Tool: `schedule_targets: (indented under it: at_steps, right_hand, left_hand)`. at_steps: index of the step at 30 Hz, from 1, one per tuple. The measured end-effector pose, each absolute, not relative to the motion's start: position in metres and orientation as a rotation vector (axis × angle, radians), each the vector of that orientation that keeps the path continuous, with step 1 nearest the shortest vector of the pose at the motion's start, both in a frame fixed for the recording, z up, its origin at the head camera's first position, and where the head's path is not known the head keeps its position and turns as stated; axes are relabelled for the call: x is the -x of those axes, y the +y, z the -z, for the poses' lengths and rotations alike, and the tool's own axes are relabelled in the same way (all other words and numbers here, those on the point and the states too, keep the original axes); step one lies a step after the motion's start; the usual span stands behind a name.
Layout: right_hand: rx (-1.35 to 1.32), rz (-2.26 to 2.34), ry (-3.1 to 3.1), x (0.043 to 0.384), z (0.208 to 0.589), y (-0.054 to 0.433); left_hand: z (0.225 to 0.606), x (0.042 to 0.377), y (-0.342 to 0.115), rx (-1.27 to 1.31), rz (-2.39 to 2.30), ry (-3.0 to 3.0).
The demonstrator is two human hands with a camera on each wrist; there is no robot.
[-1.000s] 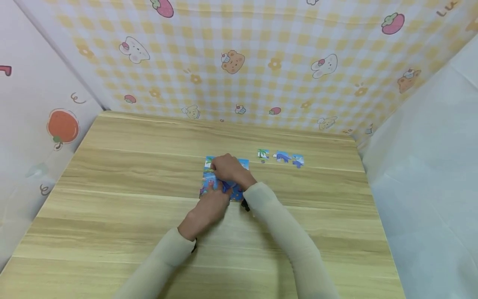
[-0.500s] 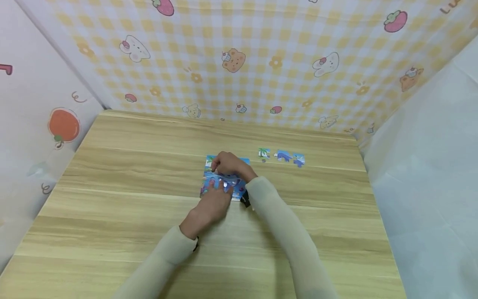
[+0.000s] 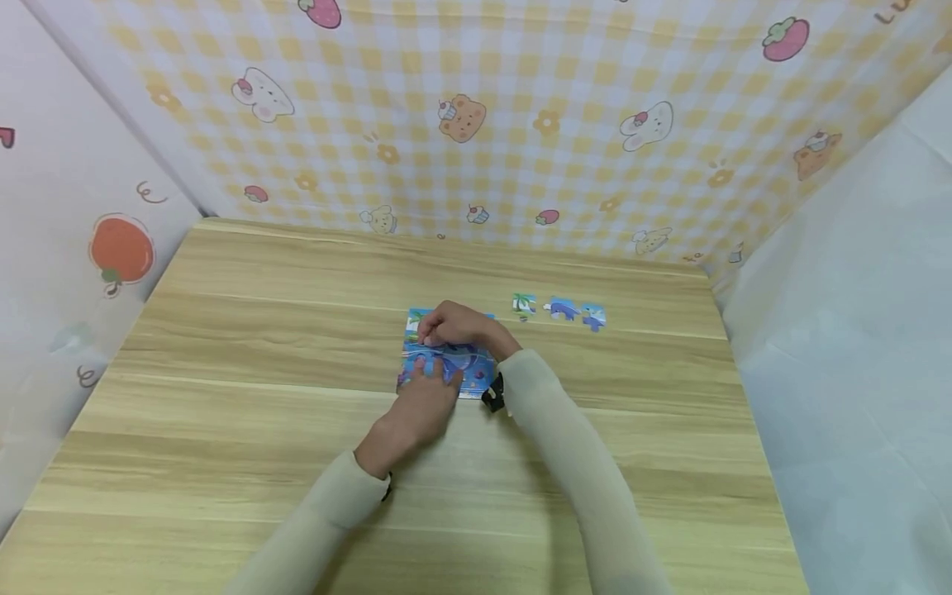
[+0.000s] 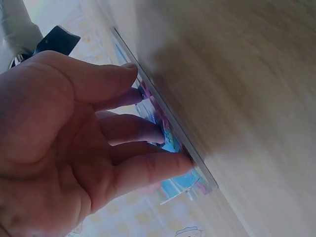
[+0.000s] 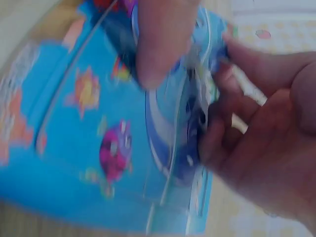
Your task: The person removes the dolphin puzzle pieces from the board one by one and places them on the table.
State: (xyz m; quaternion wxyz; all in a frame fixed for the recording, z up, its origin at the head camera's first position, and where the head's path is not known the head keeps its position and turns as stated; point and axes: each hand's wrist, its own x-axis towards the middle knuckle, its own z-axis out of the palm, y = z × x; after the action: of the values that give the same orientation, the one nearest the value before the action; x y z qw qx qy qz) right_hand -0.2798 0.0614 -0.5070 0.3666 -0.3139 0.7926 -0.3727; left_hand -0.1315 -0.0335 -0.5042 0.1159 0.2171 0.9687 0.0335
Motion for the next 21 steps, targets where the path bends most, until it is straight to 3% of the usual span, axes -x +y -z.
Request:
schedule_targets:
  at_steps: [11, 21]
  right_hand:
    - [1.163, 0.781, 1.934, 0.264, 0.492, 0.064]
    - [1.063, 0.789, 2.115, 0.266, 0.506, 0.067]
  left_hand:
    - [0.509, 0.13, -0.036, -0.73, -0.067, 2.955]
    - [0.507, 0.131, -0.035, -0.694, -0.075, 2.894]
